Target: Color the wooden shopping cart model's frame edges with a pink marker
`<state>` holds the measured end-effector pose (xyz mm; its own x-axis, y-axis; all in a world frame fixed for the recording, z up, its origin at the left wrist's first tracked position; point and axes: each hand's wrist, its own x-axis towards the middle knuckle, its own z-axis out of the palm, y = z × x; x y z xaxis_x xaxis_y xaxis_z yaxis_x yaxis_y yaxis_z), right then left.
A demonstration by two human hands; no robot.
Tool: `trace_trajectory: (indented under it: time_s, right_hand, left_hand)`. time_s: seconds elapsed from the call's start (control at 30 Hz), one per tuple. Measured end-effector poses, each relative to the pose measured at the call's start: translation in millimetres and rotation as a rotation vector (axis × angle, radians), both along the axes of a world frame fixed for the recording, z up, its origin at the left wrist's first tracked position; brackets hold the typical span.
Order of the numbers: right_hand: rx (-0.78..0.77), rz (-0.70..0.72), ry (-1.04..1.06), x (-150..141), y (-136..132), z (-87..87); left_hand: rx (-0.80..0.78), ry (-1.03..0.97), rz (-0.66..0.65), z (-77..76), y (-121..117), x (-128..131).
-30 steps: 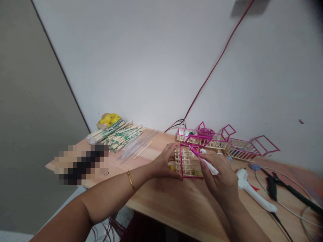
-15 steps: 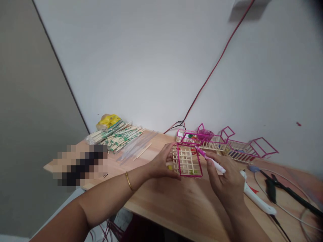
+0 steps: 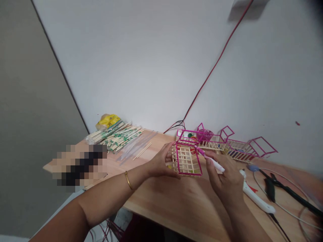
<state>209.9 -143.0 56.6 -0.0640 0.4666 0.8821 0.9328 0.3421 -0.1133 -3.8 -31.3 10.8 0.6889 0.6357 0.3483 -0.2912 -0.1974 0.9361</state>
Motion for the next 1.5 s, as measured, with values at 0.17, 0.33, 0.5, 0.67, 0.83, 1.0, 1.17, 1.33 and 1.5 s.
trace_trajectory:
  time_s: [0.17, 0.33, 0.5, 0.67, 0.83, 1.0, 1.17, 1.33, 1.5]
  right_hand:
    - [0.021, -0.012, 0.062, -1, -3, 2.1]
    - [0.010, 0.015, 0.070, -1, -5, 2.9]
    - [0.009, 0.029, 0.051, -1, -5, 4.5]
    - [0.013, 0.051, 0.054, 0, -6, 5.5]
    - [0.003, 0.056, 0.065, -1, -7, 6.1]
    - [-0.009, 0.068, 0.047, 0, -7, 7.4]
    - [-0.002, 0.087, 0.049, 0, -9, 8.7]
    - [-0.009, 0.072, 0.063, -1, -7, 8.0]
    - [-0.019, 0.067, 0.048, -1, -5, 8.2]
  left_hand:
    - [-0.036, 0.000, 0.011, 3.5, 0, 0]
    - [-0.040, -0.004, 0.012, 5.8, 0, -1]
    - [-0.040, 0.017, 0.028, 7.3, 1, -2]
    - [-0.032, 0.008, 0.040, 9.4, 3, -2]
    - [-0.035, 0.001, 0.043, 7.5, 5, -2]
    - [-0.034, -0.002, 0.053, 3.6, 7, -2]
    - [-0.033, -0.027, 0.048, 1.4, 9, -1]
    - [-0.049, -0.026, 0.036, -0.1, 11, -2]
    - [-0.058, -0.027, 0.029, 0.7, 10, -2]
